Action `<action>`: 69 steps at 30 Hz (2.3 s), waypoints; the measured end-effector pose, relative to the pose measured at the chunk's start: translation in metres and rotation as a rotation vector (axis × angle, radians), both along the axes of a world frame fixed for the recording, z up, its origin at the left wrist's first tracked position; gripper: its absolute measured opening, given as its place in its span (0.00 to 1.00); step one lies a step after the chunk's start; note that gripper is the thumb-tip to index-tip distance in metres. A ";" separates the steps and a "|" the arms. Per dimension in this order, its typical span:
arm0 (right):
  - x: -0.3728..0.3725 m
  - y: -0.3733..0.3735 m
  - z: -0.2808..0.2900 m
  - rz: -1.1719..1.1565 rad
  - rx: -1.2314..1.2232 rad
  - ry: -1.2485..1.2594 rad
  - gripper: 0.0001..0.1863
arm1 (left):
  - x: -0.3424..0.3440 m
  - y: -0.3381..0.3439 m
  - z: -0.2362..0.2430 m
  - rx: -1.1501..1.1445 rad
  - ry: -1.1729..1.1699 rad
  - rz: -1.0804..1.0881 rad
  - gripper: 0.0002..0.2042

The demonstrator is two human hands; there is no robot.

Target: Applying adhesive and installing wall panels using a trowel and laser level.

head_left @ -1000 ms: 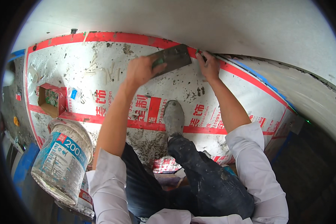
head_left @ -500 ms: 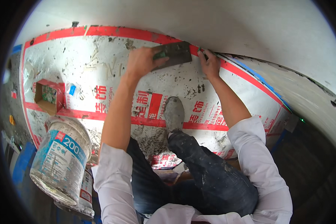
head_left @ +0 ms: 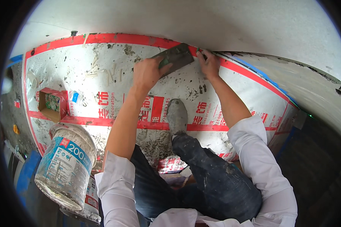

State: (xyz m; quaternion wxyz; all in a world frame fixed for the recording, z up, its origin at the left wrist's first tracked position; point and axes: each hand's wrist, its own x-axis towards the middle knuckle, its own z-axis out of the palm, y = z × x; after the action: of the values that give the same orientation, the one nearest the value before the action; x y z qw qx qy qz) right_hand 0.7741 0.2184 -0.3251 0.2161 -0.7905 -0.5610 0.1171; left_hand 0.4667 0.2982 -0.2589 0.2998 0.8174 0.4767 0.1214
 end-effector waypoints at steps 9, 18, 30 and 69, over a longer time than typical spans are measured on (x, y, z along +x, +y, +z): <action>-0.006 -0.001 0.004 0.042 -0.154 0.090 0.20 | -0.012 0.007 -0.003 -0.075 -0.023 0.018 0.19; 0.011 -0.005 -0.009 0.100 -0.047 -0.028 0.23 | -0.006 0.000 -0.021 0.074 -0.108 0.035 0.18; -0.003 -0.002 -0.002 0.057 0.028 -0.041 0.16 | 0.008 0.024 0.041 -0.140 0.054 -0.024 0.20; -0.007 -0.004 -0.006 0.045 0.017 -0.066 0.17 | 0.007 -0.025 -0.007 -0.162 0.035 0.043 0.24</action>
State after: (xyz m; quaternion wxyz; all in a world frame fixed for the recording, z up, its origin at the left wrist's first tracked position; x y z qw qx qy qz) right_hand 0.7674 0.2144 -0.3313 0.2015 -0.7792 -0.5865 0.0907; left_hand 0.4733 0.2732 -0.2654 0.3539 0.7819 0.5077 0.0745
